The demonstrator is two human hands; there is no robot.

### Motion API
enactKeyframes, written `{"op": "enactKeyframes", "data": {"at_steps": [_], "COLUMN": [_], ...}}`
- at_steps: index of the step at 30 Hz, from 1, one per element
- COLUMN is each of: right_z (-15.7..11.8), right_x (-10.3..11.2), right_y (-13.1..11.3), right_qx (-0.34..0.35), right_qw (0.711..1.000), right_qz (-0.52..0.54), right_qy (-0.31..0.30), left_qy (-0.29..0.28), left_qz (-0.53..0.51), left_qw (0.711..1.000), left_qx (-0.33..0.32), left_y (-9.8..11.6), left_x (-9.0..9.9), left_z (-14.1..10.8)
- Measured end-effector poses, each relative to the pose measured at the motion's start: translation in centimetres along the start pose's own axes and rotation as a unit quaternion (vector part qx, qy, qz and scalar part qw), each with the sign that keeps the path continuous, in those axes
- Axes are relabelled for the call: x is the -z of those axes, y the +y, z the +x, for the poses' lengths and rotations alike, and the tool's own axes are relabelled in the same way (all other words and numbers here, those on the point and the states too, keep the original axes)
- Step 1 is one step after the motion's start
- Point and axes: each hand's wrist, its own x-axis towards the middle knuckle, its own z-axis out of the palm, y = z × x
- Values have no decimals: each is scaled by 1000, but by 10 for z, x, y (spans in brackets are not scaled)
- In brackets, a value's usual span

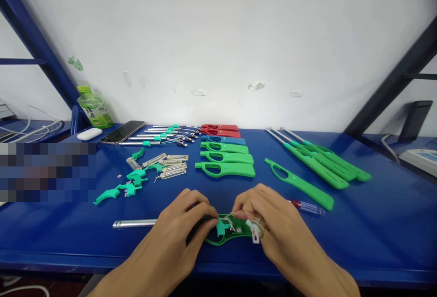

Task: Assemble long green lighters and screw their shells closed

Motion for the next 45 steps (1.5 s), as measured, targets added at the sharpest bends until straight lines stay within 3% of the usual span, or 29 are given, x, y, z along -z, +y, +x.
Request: {"op": "enactKeyframes", "data": {"at_steps": [25,35,45], "right_z": [-2,-6,-8], "right_x": [-1,7,6], "right_y": [3,3,5], "right_qx": [-18,-121,-129], "right_qw": [1000,988,983], "right_qz": [-13,44,55], "right_qy": [3,-88,-115], "left_qy": [-34,-41,-36], "left_qz": [2,-11,-30], "left_qw": [999,998,998], "left_qx": [20,38,39], "left_y": [5,3,-1], "left_x": [5,4,2], "left_z": [-6,-6,-8]}}
